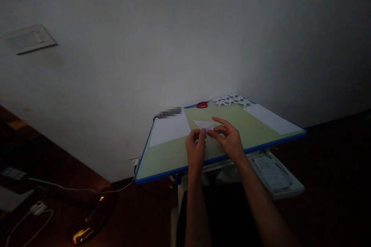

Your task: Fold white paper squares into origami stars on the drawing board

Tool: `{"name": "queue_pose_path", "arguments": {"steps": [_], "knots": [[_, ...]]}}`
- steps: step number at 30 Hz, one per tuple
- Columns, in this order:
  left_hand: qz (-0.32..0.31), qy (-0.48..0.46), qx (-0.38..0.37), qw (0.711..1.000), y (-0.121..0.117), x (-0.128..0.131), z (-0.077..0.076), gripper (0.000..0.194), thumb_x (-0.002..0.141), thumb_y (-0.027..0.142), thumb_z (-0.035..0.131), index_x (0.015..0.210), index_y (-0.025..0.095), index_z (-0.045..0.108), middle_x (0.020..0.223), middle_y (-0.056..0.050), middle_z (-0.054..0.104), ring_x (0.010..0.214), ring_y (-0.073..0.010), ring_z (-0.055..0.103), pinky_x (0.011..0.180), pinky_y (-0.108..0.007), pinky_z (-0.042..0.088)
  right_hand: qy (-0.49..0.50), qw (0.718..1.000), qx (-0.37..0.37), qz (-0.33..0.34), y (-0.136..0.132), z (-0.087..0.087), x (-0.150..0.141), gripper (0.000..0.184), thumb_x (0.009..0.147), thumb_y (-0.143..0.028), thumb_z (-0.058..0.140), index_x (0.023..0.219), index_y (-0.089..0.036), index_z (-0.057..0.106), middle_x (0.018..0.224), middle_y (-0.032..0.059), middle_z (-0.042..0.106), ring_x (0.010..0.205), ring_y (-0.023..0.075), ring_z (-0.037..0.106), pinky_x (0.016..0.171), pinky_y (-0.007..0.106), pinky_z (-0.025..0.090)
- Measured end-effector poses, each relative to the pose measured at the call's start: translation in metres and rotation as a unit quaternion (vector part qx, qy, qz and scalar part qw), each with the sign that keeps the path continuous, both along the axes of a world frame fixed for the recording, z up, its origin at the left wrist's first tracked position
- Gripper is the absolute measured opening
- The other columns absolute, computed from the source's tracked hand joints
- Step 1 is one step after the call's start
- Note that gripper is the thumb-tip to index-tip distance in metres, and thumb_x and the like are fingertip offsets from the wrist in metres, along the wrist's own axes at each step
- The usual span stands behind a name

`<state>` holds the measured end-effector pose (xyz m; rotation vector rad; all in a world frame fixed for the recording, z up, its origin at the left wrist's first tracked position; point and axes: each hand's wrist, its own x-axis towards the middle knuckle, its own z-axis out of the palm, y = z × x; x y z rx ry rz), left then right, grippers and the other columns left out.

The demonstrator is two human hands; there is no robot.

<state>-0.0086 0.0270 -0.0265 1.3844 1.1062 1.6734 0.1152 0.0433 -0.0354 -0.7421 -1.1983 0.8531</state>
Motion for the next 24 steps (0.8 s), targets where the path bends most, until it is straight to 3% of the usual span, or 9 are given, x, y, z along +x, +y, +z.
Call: {"name": "queue_pose_path", "arguments": {"steps": [8, 15, 24], "knots": [[-0.032, -0.005, 0.037, 0.999, -0.0065, -0.0011, 0.0053, 0.024, 0.081, 0.037, 0.073, 0.072, 0.017, 0.064, 0.065, 0.002, 0.056, 0.059, -0.0106, 0.049, 0.055, -0.021, 0.04, 0.016, 0.998, -0.002, 0.069, -0.0022, 0.0027, 0.003, 0.063, 0.075, -0.032, 0.08, 0.134, -0.02, 0.06, 0.082, -0.0028, 0.067, 0.077, 0.016, 0.065, 0.079, 0.032, 0.053], [0.001, 0.015, 0.033, 0.999, -0.0081, 0.0012, 0.007, 0.019, 0.081, 0.037, 0.074, 0.079, 0.018, 0.07, 0.07, 0.001, 0.061, 0.062, -0.0123, 0.053, 0.058, -0.023, 0.043, 0.002, 0.998, -0.009, 0.068, -0.0003, -0.001, 0.0006, 0.052, 0.076, -0.029, 0.077, 0.125, -0.02, 0.063, 0.106, 0.0065, 0.074, 0.091, 0.0224, 0.07, 0.082, 0.035, 0.056], [0.02, 0.026, 0.05, 0.998, -0.0043, 0.0024, 0.0022, 0.024, 0.084, 0.041, 0.07, 0.081, 0.018, 0.066, 0.075, -0.001, 0.062, 0.066, -0.013, 0.055, 0.06, -0.022, 0.045, 0.031, 0.997, 0.02, 0.062, 0.003, -0.0043, -0.0024, 0.075, 0.075, -0.032, 0.082, 0.14, -0.021, 0.047, 0.081, -0.0019, 0.07, 0.079, 0.0186, 0.067, 0.078, 0.033, 0.054]]}}
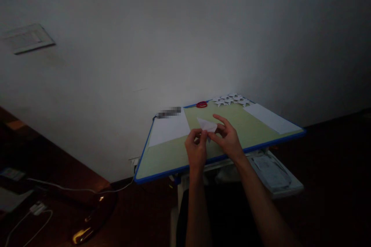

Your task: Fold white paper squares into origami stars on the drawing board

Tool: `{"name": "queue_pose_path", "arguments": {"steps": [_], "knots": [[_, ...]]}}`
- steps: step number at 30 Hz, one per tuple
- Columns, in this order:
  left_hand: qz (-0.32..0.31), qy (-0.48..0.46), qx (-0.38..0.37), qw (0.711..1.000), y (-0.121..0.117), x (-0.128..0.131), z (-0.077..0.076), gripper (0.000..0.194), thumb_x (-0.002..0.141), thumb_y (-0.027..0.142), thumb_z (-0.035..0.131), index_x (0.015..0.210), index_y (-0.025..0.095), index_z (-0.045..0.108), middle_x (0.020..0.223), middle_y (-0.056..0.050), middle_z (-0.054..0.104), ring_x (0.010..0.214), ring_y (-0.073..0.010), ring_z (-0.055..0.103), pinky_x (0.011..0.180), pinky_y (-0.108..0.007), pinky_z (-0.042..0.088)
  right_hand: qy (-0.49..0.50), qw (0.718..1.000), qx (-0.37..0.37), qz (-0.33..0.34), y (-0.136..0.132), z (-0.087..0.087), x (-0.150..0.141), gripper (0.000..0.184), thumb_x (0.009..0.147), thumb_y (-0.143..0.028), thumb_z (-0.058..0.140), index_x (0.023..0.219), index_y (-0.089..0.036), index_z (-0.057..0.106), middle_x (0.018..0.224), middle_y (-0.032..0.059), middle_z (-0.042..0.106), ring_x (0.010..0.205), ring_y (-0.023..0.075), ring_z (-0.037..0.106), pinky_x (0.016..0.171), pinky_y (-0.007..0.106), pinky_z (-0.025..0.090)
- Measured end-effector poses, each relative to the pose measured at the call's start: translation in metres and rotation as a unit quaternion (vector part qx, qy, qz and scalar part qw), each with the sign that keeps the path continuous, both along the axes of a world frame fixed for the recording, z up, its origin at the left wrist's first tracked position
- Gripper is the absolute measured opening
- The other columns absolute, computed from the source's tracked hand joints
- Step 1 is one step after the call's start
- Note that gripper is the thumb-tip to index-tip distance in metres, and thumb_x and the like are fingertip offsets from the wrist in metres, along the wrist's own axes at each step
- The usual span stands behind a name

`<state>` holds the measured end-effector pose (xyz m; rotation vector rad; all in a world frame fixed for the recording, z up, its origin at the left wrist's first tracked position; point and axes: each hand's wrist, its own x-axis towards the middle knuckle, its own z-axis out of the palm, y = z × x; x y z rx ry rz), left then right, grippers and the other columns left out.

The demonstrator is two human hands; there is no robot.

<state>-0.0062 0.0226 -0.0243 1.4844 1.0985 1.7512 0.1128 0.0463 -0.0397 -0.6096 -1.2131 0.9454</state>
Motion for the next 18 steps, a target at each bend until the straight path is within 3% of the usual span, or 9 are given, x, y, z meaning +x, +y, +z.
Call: {"name": "queue_pose_path", "arguments": {"steps": [10, 18], "knots": [[0.024, -0.005, -0.004, 1.0, 0.0, 0.0, -0.003, 0.024, 0.087, 0.041, 0.068, 0.084, 0.017, 0.066, 0.073, -0.001, 0.061, 0.067, -0.0139, 0.057, 0.06, -0.023, 0.044, 0.033, 0.999, -0.002, -0.025, 0.0, 0.0, -0.001, 0.082, 0.068, -0.03, 0.089, 0.138, -0.023, 0.046, 0.075, -0.0055, 0.068, 0.074, 0.0158, 0.065, 0.081, 0.032, 0.053], [0.036, -0.034, 0.002, 0.999, 0.0, 0.0, -0.001, 0.026, 0.085, 0.042, 0.07, 0.081, 0.017, 0.065, 0.066, 0.001, 0.057, 0.058, -0.0116, 0.052, 0.056, -0.022, 0.041, 0.042, 0.996, -0.034, -0.064, -0.007, 0.009, -0.004, 0.08, 0.062, -0.032, 0.092, 0.129, -0.022, 0.049, 0.069, -0.0058, 0.071, 0.066, 0.0163, 0.066, 0.077, 0.033, 0.053]]}}
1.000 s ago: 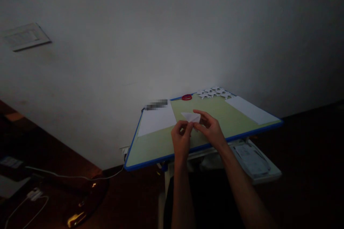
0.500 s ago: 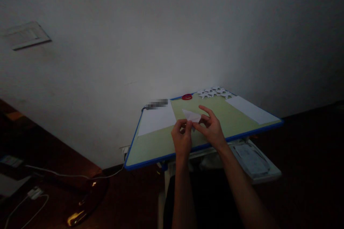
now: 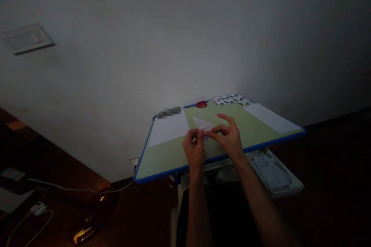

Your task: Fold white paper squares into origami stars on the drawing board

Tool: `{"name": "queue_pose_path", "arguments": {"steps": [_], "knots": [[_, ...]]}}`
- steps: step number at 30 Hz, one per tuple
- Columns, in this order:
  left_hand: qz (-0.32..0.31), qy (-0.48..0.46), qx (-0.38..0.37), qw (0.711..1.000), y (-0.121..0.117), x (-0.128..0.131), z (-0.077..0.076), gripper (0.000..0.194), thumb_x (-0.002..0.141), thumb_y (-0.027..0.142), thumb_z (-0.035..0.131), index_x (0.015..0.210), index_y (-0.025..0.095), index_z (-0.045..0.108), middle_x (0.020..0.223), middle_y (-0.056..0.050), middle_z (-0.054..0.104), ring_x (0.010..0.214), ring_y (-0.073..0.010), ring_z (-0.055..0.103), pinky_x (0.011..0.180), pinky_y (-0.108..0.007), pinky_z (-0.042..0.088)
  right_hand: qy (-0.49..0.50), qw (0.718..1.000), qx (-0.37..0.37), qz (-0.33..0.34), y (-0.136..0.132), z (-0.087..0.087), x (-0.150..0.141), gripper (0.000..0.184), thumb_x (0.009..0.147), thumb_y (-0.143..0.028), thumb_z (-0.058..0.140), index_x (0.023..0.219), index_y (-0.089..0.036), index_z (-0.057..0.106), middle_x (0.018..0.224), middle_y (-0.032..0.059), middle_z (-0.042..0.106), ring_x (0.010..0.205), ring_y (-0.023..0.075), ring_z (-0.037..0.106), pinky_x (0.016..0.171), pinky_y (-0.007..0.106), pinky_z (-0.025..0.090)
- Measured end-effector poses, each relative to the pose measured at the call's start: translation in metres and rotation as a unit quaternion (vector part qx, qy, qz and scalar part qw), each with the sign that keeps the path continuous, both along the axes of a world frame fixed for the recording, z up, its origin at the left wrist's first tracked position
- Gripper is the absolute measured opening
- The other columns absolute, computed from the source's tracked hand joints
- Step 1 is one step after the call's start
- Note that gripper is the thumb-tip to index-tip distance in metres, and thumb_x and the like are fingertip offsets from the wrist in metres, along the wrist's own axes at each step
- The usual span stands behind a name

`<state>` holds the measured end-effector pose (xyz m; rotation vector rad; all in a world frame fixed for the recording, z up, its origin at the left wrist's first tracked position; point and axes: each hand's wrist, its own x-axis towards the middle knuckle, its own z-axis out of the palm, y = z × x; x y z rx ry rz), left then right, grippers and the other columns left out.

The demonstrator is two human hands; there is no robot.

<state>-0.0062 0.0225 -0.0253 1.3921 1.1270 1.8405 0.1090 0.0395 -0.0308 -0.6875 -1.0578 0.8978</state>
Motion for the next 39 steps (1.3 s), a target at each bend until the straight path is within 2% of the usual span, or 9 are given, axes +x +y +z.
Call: {"name": "queue_pose_path", "arguments": {"steps": [8, 12, 15, 20, 24, 29, 33, 39], "knots": [[-0.021, -0.027, 0.009, 0.999, 0.002, -0.002, -0.002, 0.027, 0.084, 0.043, 0.073, 0.083, 0.017, 0.064, 0.066, 0.002, 0.056, 0.056, -0.0102, 0.051, 0.054, -0.021, 0.04, -0.009, 1.0, 0.012, 0.026, -0.003, 0.002, 0.002, 0.079, 0.07, -0.031, 0.087, 0.139, -0.022, 0.05, 0.074, -0.0042, 0.072, 0.072, 0.0168, 0.068, 0.083, 0.035, 0.054], [-0.056, -0.035, 0.022, 0.998, 0.005, -0.005, -0.004, 0.026, 0.084, 0.042, 0.074, 0.084, 0.017, 0.065, 0.066, 0.003, 0.056, 0.057, -0.0098, 0.05, 0.054, -0.02, 0.04, -0.046, 0.998, 0.021, 0.046, -0.001, 0.0, 0.006, 0.05, 0.076, -0.034, 0.083, 0.122, -0.022, 0.067, 0.081, -0.0009, 0.071, 0.08, 0.017, 0.068, 0.084, 0.033, 0.054], [-0.067, -0.033, 0.016, 0.997, 0.005, -0.006, -0.004, 0.027, 0.083, 0.043, 0.074, 0.084, 0.017, 0.066, 0.065, 0.002, 0.057, 0.056, -0.0096, 0.05, 0.053, -0.021, 0.04, -0.061, 0.996, 0.033, 0.051, -0.001, -0.001, 0.008, 0.04, 0.075, -0.037, 0.083, 0.111, -0.022, 0.072, 0.087, 0.0013, 0.071, 0.082, 0.0181, 0.068, 0.081, 0.033, 0.055], [-0.09, -0.015, -0.01, 0.996, 0.004, -0.004, -0.003, 0.03, 0.08, 0.045, 0.076, 0.084, 0.017, 0.067, 0.065, 0.002, 0.059, 0.054, -0.0097, 0.052, 0.053, -0.021, 0.042, -0.03, 0.999, 0.033, -0.011, 0.001, -0.002, 0.007, 0.026, 0.076, -0.042, 0.081, 0.089, -0.021, 0.072, 0.082, 0.0016, 0.071, 0.077, 0.0184, 0.066, 0.074, 0.031, 0.054], [-0.084, -0.015, -0.02, 0.996, 0.003, -0.003, -0.001, 0.029, 0.081, 0.044, 0.076, 0.086, 0.017, 0.068, 0.068, 0.001, 0.061, 0.056, -0.0101, 0.053, 0.055, -0.022, 0.044, -0.044, 0.997, 0.052, -0.034, 0.0, -0.002, 0.007, 0.019, 0.082, -0.04, 0.078, 0.082, -0.021, 0.071, 0.079, 0.0002, 0.068, 0.075, 0.0173, 0.063, 0.072, 0.03, 0.05], [-0.085, -0.028, 0.026, 0.996, 0.002, -0.002, 0.002, 0.028, 0.082, 0.04, 0.076, 0.098, 0.018, 0.069, 0.091, -0.005, 0.068, 0.076, -0.0144, 0.061, 0.061, -0.023, 0.049, -0.093, 0.989, 0.101, -0.051, -0.002, -0.001, 0.009, 0.014, 0.085, -0.035, 0.075, 0.079, -0.023, 0.071, 0.078, 0.0004, 0.063, 0.075, 0.0177, 0.059, 0.07, 0.031, 0.046], [-0.091, -0.043, 0.031, 0.994, 0.001, -0.003, 0.002, 0.026, 0.081, 0.041, 0.078, 0.085, 0.017, 0.067, 0.079, -0.002, 0.065, 0.074, -0.014, 0.06, 0.066, -0.024, 0.049, -0.144, 0.979, 0.138, -0.051, -0.005, 0.0, 0.012, 0.014, 0.087, -0.034, 0.074, 0.077, -0.024, 0.072, 0.076, 0.0013, 0.064, 0.074, 0.019, 0.058, 0.07, 0.034, 0.046], [-0.128, -0.083, 0.011, 0.988, -0.001, -0.005, 0.001, 0.028, 0.077, 0.039, 0.082, 0.087, 0.016, 0.069, 0.081, -0.002, 0.068, 0.077, -0.0149, 0.062, 0.073, -0.026, 0.049, -0.153, 0.975, 0.16, -0.038, -0.008, -0.002, 0.014, 0.011, 0.087, -0.032, 0.074, 0.078, -0.025, 0.074, 0.076, 0.0014, 0.065, 0.073, 0.0196, 0.06, 0.069, 0.035, 0.046]]}}
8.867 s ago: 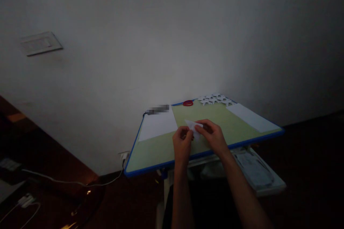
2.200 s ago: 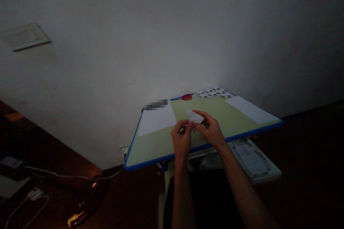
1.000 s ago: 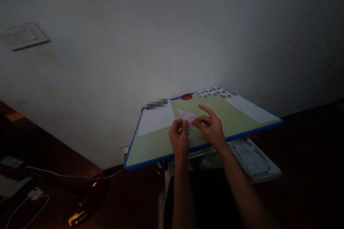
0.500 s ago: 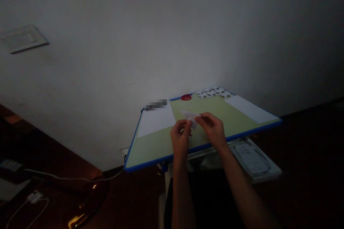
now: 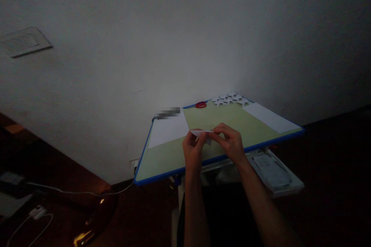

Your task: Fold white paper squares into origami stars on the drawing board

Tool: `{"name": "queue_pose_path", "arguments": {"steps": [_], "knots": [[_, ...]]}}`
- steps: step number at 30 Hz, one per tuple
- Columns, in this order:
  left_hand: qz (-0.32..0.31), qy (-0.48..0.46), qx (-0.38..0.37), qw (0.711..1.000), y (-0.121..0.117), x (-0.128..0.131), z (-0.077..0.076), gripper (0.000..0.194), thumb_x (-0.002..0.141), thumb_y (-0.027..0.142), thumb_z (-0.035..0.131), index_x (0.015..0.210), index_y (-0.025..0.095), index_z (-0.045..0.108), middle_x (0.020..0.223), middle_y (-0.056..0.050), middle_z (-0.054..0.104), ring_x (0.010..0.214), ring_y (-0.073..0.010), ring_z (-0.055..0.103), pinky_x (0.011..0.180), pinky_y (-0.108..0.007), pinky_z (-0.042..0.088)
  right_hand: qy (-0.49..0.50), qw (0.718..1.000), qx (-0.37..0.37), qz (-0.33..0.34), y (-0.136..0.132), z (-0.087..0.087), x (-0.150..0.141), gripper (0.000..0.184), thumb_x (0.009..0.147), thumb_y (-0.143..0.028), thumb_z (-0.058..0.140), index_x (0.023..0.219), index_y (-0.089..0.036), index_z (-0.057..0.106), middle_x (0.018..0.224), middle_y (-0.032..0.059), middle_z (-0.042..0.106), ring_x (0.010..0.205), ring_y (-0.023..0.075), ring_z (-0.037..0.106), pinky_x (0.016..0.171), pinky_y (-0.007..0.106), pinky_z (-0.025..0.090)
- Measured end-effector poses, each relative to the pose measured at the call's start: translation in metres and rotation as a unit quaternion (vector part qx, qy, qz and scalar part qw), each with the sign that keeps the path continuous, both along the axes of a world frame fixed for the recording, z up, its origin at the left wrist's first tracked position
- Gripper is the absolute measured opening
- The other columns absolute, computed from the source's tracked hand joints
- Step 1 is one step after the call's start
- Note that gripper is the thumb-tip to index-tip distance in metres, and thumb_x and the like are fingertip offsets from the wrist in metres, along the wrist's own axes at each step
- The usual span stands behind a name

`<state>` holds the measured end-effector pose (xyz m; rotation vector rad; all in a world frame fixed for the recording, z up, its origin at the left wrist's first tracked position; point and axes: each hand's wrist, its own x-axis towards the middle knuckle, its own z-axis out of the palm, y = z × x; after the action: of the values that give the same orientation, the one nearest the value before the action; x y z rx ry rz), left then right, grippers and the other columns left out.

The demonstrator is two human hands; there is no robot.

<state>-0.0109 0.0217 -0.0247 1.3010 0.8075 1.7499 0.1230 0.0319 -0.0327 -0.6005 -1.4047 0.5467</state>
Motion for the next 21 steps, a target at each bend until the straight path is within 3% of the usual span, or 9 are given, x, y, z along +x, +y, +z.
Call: {"name": "queue_pose_path", "arguments": {"steps": [11, 17, 21], "knots": [[0.003, -0.009, 0.049, 0.999, -0.0013, -0.0018, -0.0011, 0.021, 0.081, 0.034, 0.078, 0.083, 0.017, 0.067, 0.082, -0.003, 0.065, 0.079, -0.0156, 0.062, 0.075, -0.027, 0.05, -0.005, 1.0, 0.006, 0.019, -0.0002, 0.0041, -0.0031, 0.007, 0.084, -0.032, 0.078, 0.088, -0.026, 0.077, 0.079, 0.0022, 0.068, 0.076, 0.0201, 0.061, 0.071, 0.035, 0.048], [0.077, 0.011, 0.03, 0.996, 0.0029, 0.0025, 0.0012, 0.028, 0.082, 0.041, 0.077, 0.097, 0.019, 0.069, 0.09, -0.004, 0.069, 0.081, -0.0156, 0.065, 0.071, -0.026, 0.052, 0.056, 0.998, -0.019, -0.013, 0.0025, 0.0029, -0.0047, 0.006, 0.086, -0.031, 0.075, 0.091, -0.027, 0.076, 0.088, 0.0028, 0.067, 0.08, 0.0193, 0.061, 0.072, 0.033, 0.048], [0.053, 0.009, 0.007, 0.999, 0.0074, 0.0023, -0.0019, 0.032, 0.083, 0.045, 0.075, 0.097, 0.017, 0.069, 0.089, -0.005, 0.07, 0.073, -0.0149, 0.065, 0.066, -0.027, 0.055, 0.087, 0.995, -0.045, -0.007, 0.0059, 0.0008, -0.0046, 0.011, 0.086, -0.033, 0.075, 0.094, -0.026, 0.075, 0.091, 0.0027, 0.065, 0.082, 0.0188, 0.062, 0.074, 0.032, 0.051]]}}
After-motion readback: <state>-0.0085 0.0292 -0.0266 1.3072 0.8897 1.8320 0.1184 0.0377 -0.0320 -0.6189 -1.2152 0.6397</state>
